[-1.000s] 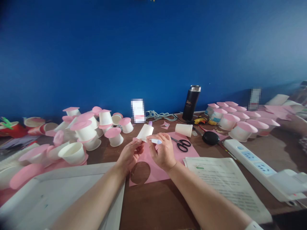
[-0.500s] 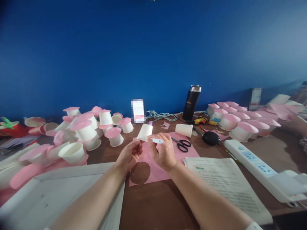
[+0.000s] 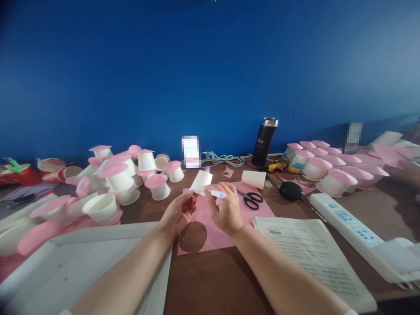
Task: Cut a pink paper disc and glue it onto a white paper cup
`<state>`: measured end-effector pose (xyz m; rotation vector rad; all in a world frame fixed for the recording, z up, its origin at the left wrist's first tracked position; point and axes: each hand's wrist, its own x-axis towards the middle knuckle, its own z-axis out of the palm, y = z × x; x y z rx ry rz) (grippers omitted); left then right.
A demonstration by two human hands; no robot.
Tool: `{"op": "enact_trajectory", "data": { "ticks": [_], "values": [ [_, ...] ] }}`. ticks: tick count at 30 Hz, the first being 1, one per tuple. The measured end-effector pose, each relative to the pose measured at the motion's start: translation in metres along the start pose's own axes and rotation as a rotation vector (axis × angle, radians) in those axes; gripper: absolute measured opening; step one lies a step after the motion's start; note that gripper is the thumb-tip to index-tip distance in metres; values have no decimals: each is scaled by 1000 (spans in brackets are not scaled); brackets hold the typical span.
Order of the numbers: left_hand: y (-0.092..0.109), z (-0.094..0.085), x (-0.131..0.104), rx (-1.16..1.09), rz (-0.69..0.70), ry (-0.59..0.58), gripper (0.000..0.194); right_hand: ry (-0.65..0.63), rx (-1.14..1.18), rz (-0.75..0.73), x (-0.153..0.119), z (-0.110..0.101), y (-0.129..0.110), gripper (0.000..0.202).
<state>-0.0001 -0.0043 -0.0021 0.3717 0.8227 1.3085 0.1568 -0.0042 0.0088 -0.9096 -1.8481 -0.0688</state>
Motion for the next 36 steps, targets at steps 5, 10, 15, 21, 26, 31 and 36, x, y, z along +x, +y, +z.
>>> {"op": "enact_trajectory", "data": {
  "ticks": [5,10,15,21,26,31,36],
  "values": [
    [1,0,0,-17,-6,26,5,-42,5,4,1,-1,-1,14],
    [2,1,-1,-22,-8,15,6,-17,-5,2,1,-1,0,13],
    [2,1,0,-22,-11,10,7,-37,4,3,0,0,1,14],
    [3,3,-1,-24,-23,44,7,-35,15,21,0,-1,1,13],
    [2,2,0,5,-27,41,7,-37,22,25,0,-1,-1,16],
    [3,1,-1,8,-27,35,8,-8,92,160,-1,-1,-1,16],
    [3,1,-1,-12,-7,0,6,83,288,473,1,2,6,22]
  ]
}}
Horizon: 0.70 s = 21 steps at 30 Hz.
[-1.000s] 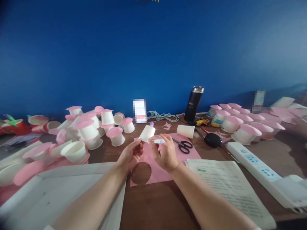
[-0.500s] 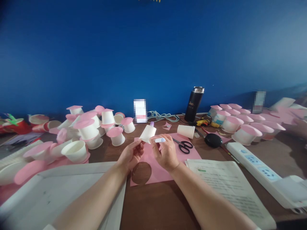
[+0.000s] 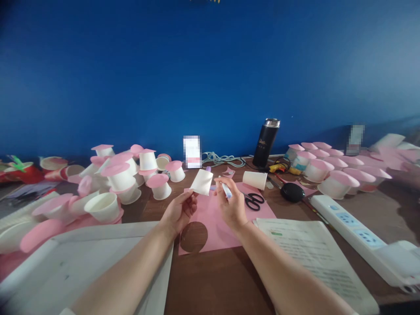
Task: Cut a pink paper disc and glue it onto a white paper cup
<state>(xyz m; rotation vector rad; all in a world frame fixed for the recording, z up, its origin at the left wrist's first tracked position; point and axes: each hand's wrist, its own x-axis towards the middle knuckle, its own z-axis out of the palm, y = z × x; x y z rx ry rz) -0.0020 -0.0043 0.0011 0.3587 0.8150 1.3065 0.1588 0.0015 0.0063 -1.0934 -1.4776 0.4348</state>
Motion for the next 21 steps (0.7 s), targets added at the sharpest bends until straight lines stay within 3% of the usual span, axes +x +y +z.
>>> {"op": "enact_trajectory", "data": {
  "ticks": [3,9,12,15,21],
  "values": [
    [0,1,-1,-10,-4,-7,6,-16,110,188,4,3,2,32],
    [1,3,-3,-14,-47,-65,5,-214,234,487,7,8,2,50],
    [0,2,-2,5,-54,-78,6,-260,268,525,6,9,3,49],
    [-2,2,-2,34,-41,-86,9,-222,231,522,6,9,3,49],
    [-11,3,-3,118,34,-218,16,-204,157,488,5,10,1,47]
  ]
}}
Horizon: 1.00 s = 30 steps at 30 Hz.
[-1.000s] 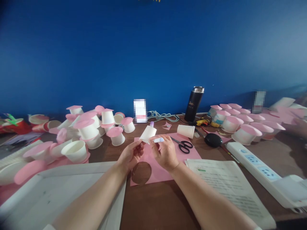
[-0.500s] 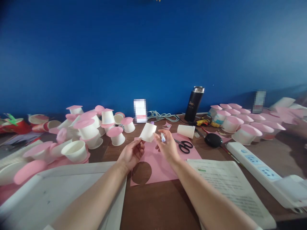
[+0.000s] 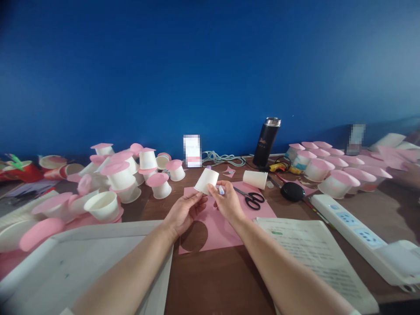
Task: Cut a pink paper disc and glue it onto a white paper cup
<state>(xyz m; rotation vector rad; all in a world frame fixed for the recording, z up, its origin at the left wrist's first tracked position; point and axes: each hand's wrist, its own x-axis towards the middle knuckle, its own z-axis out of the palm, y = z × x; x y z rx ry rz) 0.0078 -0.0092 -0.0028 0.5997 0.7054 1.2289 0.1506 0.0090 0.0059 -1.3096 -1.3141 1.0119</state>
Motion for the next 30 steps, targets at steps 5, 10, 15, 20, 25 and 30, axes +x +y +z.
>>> {"op": "enact_trajectory", "data": {
  "ticks": [5,10,15,20,25,30],
  "values": [
    [1,-1,2,-25,14,76,15,78,-90,-135,3,-1,6,43],
    [3,-4,5,-66,33,139,15,150,-54,-447,-3,-9,5,32],
    [0,-7,6,-82,80,108,19,70,-208,-767,-17,-11,-4,23],
    [0,-7,6,-81,81,103,21,17,-297,-843,-17,-7,-2,17],
    [1,-7,6,-84,60,132,22,116,-394,-836,-13,-7,-1,16],
    [3,-5,6,-108,65,157,21,94,-437,-816,-15,-8,-3,16]
  ]
}}
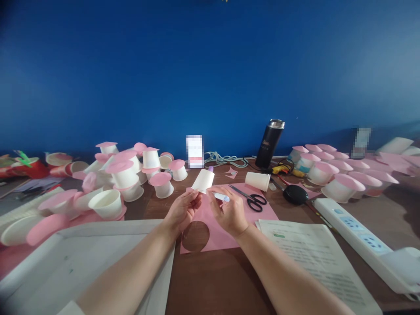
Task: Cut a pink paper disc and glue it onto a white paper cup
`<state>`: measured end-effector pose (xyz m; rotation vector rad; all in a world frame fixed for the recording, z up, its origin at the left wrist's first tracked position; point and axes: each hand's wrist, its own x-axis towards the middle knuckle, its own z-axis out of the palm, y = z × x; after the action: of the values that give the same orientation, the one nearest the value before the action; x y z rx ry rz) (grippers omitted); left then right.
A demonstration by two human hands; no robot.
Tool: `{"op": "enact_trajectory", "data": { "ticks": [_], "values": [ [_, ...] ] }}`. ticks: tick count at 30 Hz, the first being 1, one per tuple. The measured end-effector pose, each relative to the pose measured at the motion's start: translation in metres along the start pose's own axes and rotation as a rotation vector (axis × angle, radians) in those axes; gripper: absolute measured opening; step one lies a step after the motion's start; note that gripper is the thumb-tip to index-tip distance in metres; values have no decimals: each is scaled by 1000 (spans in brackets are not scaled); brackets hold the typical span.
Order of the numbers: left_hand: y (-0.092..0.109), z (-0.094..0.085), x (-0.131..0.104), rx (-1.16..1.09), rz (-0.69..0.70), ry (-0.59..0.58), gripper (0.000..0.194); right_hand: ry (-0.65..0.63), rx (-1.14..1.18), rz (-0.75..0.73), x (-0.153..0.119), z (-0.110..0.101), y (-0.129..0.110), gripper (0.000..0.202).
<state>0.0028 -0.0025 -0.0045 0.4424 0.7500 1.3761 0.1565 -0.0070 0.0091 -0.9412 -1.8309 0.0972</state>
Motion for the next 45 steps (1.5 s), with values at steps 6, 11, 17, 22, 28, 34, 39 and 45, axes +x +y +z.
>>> {"op": "enact_trajectory", "data": {
  "ticks": [6,11,17,22,28,34,39,45],
  "values": [
    [0,-2,-1,23,-12,-7,20,2,44,14,-2,2,0,14],
    [-2,-4,1,58,-13,-18,20,21,35,11,-1,1,0,15],
    [-2,-3,1,62,-13,-5,19,-23,43,1,-1,1,0,14],
    [-1,-3,0,69,-15,3,20,-35,24,32,-1,1,0,15],
    [-1,-2,0,80,-9,7,22,4,5,32,-1,1,1,15],
    [-1,-2,0,100,4,7,27,-20,18,9,-2,1,1,16],
    [-2,-1,-1,122,9,1,30,-34,20,-1,-1,1,-1,14],
    [-3,-1,-3,174,19,-22,29,-13,27,-20,0,1,-3,14]
  ]
}}
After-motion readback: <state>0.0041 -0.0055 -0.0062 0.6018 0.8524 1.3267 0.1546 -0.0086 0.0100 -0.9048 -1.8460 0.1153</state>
